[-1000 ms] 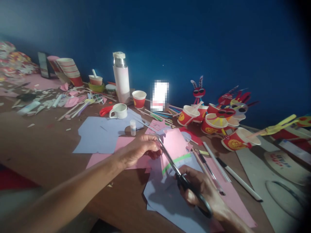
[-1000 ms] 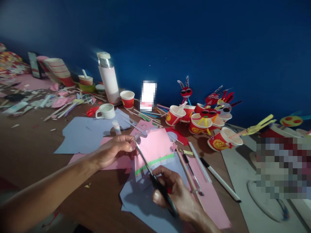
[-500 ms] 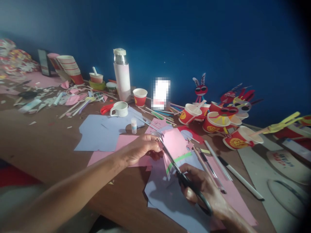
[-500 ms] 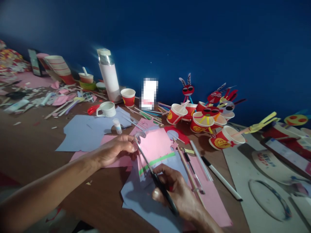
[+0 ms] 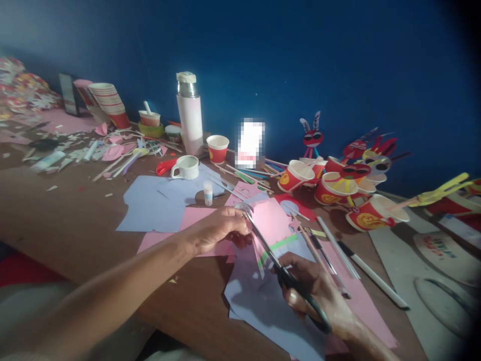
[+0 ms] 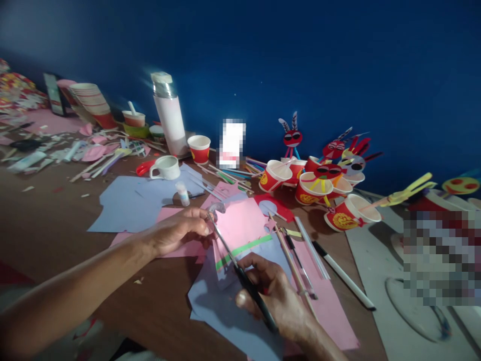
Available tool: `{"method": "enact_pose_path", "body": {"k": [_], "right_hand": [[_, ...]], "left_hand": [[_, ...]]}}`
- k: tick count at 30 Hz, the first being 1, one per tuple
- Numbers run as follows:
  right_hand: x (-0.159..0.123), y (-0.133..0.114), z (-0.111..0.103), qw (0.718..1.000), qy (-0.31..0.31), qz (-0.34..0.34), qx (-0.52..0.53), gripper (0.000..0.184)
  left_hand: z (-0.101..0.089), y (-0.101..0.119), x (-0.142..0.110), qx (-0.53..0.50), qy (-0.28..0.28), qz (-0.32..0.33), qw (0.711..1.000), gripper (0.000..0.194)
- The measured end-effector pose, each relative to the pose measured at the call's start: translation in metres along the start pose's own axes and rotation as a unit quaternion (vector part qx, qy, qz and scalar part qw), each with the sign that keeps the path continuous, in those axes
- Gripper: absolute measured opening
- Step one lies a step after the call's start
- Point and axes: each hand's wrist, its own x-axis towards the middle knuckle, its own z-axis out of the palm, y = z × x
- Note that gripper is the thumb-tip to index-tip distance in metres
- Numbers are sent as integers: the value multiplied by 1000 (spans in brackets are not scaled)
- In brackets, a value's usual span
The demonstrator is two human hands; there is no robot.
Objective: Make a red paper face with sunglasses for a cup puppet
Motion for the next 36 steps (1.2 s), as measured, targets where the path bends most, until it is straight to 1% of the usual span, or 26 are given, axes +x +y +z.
{"method": "enact_pose_path", "body": {"k": [9, 18, 22, 27, 34, 36], "right_hand": [[-1, -7, 3, 1000, 11, 15, 1, 55], [0, -6, 3, 1000, 16, 13, 5, 55], [0, -7, 3, 999, 29, 11, 14, 56], [1, -7, 4, 999, 40, -1, 19, 53], [0, -6, 3, 998, 47, -18, 25, 50], [0, -6, 3, 998, 50, -19, 18, 50]], "left_hand": [[-1, 1, -1, 4, -5, -1, 1000, 10], [-1, 1, -1, 13, -6, 6, 1000, 11], [0, 0, -2, 23, -6, 19, 1000, 11], [3, 0, -2, 34, -8, 43, 998, 18], [6, -2, -1, -2, 25, 64, 998, 16], [5, -2, 0, -5, 27, 68, 997, 16]]}}
